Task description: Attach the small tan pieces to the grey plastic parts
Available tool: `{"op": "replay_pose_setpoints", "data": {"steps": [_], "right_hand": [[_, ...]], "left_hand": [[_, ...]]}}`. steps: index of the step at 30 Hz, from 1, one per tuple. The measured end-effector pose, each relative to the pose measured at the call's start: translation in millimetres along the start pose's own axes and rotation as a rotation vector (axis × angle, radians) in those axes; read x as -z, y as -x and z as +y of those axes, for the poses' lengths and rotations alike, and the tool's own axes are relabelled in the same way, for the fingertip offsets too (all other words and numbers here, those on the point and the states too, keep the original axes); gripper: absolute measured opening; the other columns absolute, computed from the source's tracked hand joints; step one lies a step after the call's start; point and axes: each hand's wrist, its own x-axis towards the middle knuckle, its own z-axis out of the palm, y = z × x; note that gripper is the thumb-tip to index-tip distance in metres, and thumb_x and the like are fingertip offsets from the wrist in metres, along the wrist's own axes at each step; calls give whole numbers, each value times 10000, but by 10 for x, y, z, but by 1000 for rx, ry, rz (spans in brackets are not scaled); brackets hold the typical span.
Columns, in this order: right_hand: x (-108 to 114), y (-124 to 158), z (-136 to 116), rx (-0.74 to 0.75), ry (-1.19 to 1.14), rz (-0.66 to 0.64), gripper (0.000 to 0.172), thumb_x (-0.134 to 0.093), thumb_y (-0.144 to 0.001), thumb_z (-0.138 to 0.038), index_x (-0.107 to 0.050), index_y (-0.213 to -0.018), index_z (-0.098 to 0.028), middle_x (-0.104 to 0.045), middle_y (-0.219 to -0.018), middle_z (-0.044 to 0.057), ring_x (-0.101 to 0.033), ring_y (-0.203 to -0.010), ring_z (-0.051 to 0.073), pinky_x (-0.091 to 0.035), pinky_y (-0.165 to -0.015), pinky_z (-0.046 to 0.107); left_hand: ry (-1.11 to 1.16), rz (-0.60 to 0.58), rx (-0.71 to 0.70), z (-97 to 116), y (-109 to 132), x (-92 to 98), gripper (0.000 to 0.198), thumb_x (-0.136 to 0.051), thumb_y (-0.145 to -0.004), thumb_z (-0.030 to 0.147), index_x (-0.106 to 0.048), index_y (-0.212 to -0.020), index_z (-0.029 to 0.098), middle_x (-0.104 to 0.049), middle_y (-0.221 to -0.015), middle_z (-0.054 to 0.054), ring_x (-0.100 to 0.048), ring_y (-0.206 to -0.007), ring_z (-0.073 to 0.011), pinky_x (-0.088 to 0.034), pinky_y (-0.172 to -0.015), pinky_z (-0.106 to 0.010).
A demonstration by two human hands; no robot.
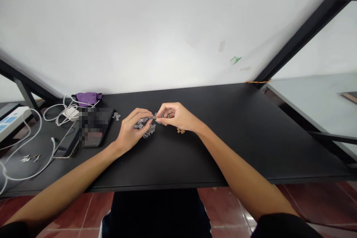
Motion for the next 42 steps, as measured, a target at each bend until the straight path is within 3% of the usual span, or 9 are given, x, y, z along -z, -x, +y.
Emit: {"op": "replay_pose_setpoints", "data": {"steps": [22, 42], "right_hand": [[-14, 6, -34, 19, 33, 23, 269, -817, -833, -412, -700, -905, -181, -720, -778, 34, -648, -668, 151, -527, -645, 306], [-35, -3, -14, -1, 29, 77, 310, -813, -839, -459, -739, -917, -168, -745, -793, 53, -639, -598, 138, -524, -593, 297]], "left_hand": [[24, -23, -13, -5, 7, 14, 189, -657, -962, 117, -692, -1126, 203, -699, -1032, -66, -683, -975, -164, -583, -877, -314], [81, -21, 10, -6, 21, 29, 204, -675, -967, 146, -695, -1167, 186, -697, -979, -65, -663, -837, -132, -579, -718, -252]]}}
